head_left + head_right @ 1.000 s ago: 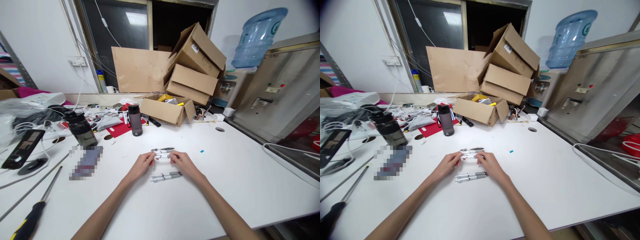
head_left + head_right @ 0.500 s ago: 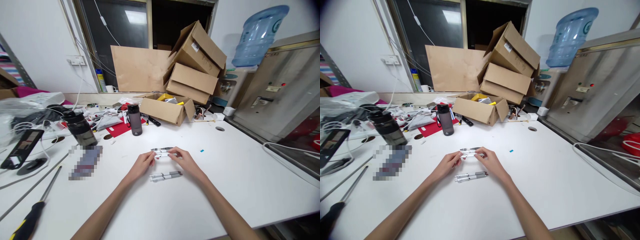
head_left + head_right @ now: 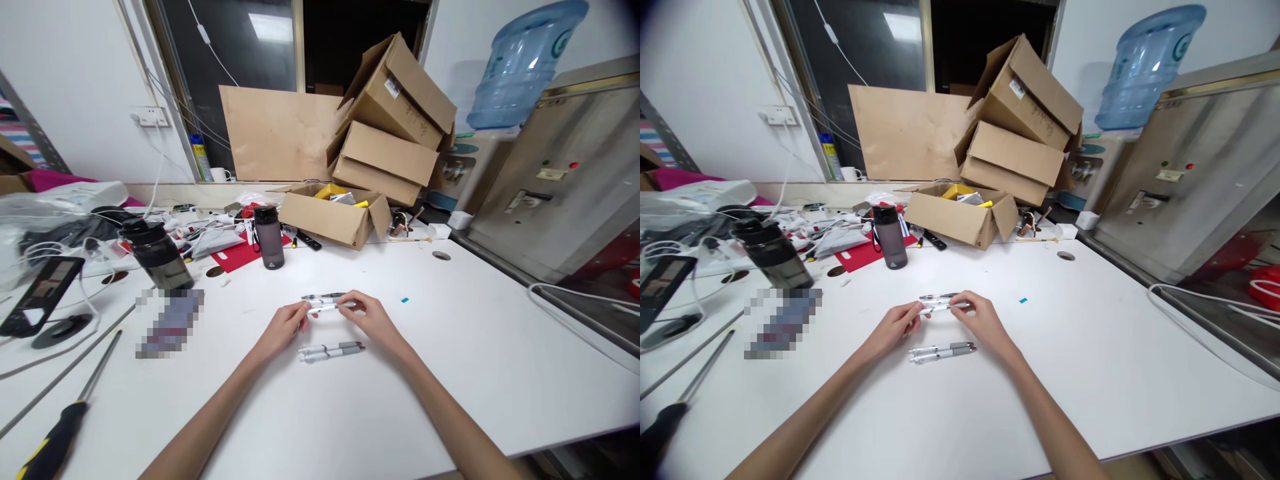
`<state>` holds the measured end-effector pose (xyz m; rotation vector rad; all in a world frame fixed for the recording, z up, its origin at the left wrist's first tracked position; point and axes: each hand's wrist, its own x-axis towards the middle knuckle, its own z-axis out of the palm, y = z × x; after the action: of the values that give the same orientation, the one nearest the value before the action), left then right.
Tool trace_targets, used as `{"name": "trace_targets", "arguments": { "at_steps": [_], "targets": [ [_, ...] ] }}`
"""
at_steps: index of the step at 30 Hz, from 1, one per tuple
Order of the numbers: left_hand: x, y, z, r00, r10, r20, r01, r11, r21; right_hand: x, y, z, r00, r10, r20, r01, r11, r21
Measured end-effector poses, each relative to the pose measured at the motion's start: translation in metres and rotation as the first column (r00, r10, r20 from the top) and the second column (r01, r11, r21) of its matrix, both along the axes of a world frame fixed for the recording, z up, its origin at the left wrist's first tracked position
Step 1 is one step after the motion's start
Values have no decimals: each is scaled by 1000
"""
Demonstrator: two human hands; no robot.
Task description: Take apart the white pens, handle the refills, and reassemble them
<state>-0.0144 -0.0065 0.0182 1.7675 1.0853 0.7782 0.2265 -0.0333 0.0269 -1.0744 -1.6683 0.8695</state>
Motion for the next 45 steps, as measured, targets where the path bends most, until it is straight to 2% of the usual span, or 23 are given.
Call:
{"name": "trace_targets", "arguments": {
  "at_steps": [2,8,14,24,28,33,38,45],
  "targets": [
    [1,1,-3,1000,-9,26,11,999,-46,1,3,0,1000,-7,-20,8,999,51],
    [3,3,-7,994,-2,107,17,990,-138,6,9,2,980,-71,-187,80,996,42],
    [2,7,-8,983,28,182,1,988,-154,10,13,2,950,-129,-284,138,990,13],
    [0,8,-4,983,53,177,-31,992,-126,27,23,-6,894,-282,-349,302,953,4],
    [0,8,-5,983,61,170,-43,993,-110,27,19,-3,919,-284,-275,295,955,-1],
    [2,7,-6,988,59,141,-44,993,-109,12,10,-5,976,-190,-110,191,982,-1],
    [2,7,-8,994,38,104,-30,997,-77,7,5,-8,986,-165,18,165,986,22],
    [1,6,-7,995,19,96,-13,998,-54,6,2,-6,993,-112,36,114,992,-49]
  ]
}}
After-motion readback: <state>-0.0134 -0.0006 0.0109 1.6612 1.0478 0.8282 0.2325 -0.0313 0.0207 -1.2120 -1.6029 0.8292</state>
